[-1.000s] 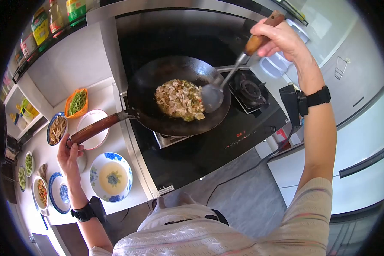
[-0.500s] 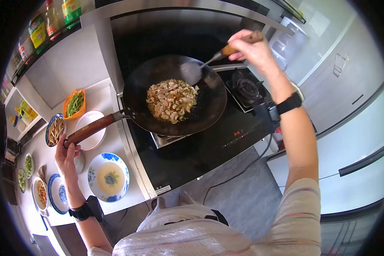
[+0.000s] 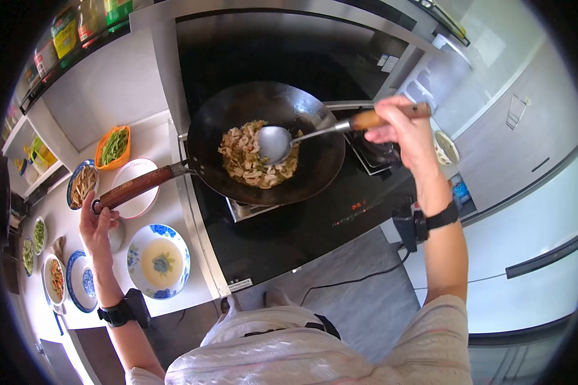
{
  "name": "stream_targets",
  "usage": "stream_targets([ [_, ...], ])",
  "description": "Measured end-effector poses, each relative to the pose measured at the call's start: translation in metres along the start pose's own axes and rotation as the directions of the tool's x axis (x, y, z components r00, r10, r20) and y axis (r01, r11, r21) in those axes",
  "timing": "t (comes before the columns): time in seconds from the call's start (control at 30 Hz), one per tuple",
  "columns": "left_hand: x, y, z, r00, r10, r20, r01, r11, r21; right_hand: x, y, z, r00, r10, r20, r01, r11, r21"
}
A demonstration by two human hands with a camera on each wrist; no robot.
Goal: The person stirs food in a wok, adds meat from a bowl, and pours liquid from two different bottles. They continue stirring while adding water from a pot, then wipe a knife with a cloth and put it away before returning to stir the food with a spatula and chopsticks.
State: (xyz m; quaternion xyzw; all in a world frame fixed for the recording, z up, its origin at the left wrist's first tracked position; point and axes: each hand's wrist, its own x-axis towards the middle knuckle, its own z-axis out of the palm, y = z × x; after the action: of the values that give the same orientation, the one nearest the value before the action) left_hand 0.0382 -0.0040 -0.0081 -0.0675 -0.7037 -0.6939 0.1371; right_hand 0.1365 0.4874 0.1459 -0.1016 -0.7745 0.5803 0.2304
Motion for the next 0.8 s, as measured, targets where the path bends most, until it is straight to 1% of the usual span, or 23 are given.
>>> stream_targets([
  [0.03,0.001,-0.002,-0.001,1.000,-0.004,-0.012,0.004,1.000,0.004,-0.003,0.005,0.002,0.997,0.059,-0.056,-0.059,0.998,0.010],
  [0.07,0.000,-0.002,0.001,1.000,-0.003,-0.018,0.003,1.000,0.003,-0.004,0.012,0.004,0.994,0.053,-0.093,-0.050,0.998,0.035],
  [0.13,0.001,-0.001,0.003,1.000,-0.012,-0.003,0.012,1.000,0.009,0.003,0.002,0.000,0.997,0.010,-0.080,-0.008,1.000,0.018],
  [0.17,0.001,-0.001,0.003,1.000,-0.014,0.001,0.014,1.000,0.014,0.010,-0.008,-0.006,0.996,-0.031,-0.084,0.029,0.999,-0.021],
  [0.2,0.001,0.000,0.003,1.000,-0.019,-0.007,0.019,0.999,0.028,0.016,-0.023,-0.013,0.993,-0.092,-0.070,0.084,0.991,-0.104],
  [0.27,0.001,-0.001,0.004,1.000,-0.023,-0.013,0.023,0.999,0.035,0.032,-0.047,-0.028,0.992,-0.122,-0.034,0.109,0.960,-0.257],
  [0.3,0.001,-0.002,0.003,1.000,-0.016,-0.018,0.016,0.999,0.038,0.040,-0.050,-0.028,0.992,-0.123,-0.035,0.110,0.959,-0.260],
  [0.37,0.000,-0.004,0.002,1.000,-0.010,-0.025,0.011,0.999,0.038,0.051,-0.054,-0.022,0.995,-0.093,-0.037,0.070,0.913,-0.401],
  [0.4,0.000,-0.006,0.002,1.000,-0.004,-0.027,0.005,0.999,0.046,0.051,-0.048,-0.013,0.995,-0.095,-0.036,0.072,0.912,-0.404],
  [0.47,-0.004,-0.006,0.000,0.999,0.005,-0.032,-0.003,0.999,0.054,0.048,-0.026,0.013,1.000,-0.004,-0.008,0.002,0.978,-0.211],
  [0.5,-0.007,-0.002,-0.005,0.998,0.028,-0.047,-0.023,0.994,0.106,0.045,-0.023,0.023,0.995,-0.066,0.078,0.073,0.992,-0.100],
  [0.53,-0.014,0.002,-0.011,0.997,0.041,-0.058,-0.032,0.987,0.157,0.048,-0.025,0.024,0.994,-0.063,0.088,0.072,0.993,-0.096],
  [0.6,-0.028,0.007,-0.027,0.997,0.036,-0.063,-0.024,0.985,0.171,0.053,-0.028,0.019,0.967,-0.202,0.157,0.227,0.960,-0.161],
  [0.63,-0.036,0.008,-0.037,0.996,0.020,-0.092,0.003,0.970,0.242,0.058,-0.024,0.021,0.959,-0.210,0.190,0.237,0.962,-0.137],
  [0.67,-0.044,0.007,-0.047,0.992,0.008,-0.122,0.031,0.950,0.310,0.058,-0.019,0.025,0.959,-0.210,0.188,0.237,0.962,-0.133],
  [0.7,-0.052,0.003,-0.059,0.992,0.010,-0.123,0.030,0.949,0.315,0.059,-0.014,0.031,0.939,-0.242,0.245,0.278,0.952,-0.126],
  [0.73,-0.062,-0.003,-0.073,0.991,0.019,-0.132,0.043,0.891,0.451,0.058,-0.010,0.037,0.913,-0.271,0.304,0.317,0.941,-0.114],
  [0.77,-0.072,-0.007,-0.082,0.990,0.027,-0.141,0.060,0.814,0.578,0.056,-0.008,0.041,0.906,-0.238,0.349,0.298,0.946,-0.130],
  [0.8,-0.083,-0.009,-0.087,0.989,0.025,-0.146,0.066,0.809,0.584,0.052,-0.008,0.044,0.905,-0.235,0.355,0.294,0.948,-0.122],
])
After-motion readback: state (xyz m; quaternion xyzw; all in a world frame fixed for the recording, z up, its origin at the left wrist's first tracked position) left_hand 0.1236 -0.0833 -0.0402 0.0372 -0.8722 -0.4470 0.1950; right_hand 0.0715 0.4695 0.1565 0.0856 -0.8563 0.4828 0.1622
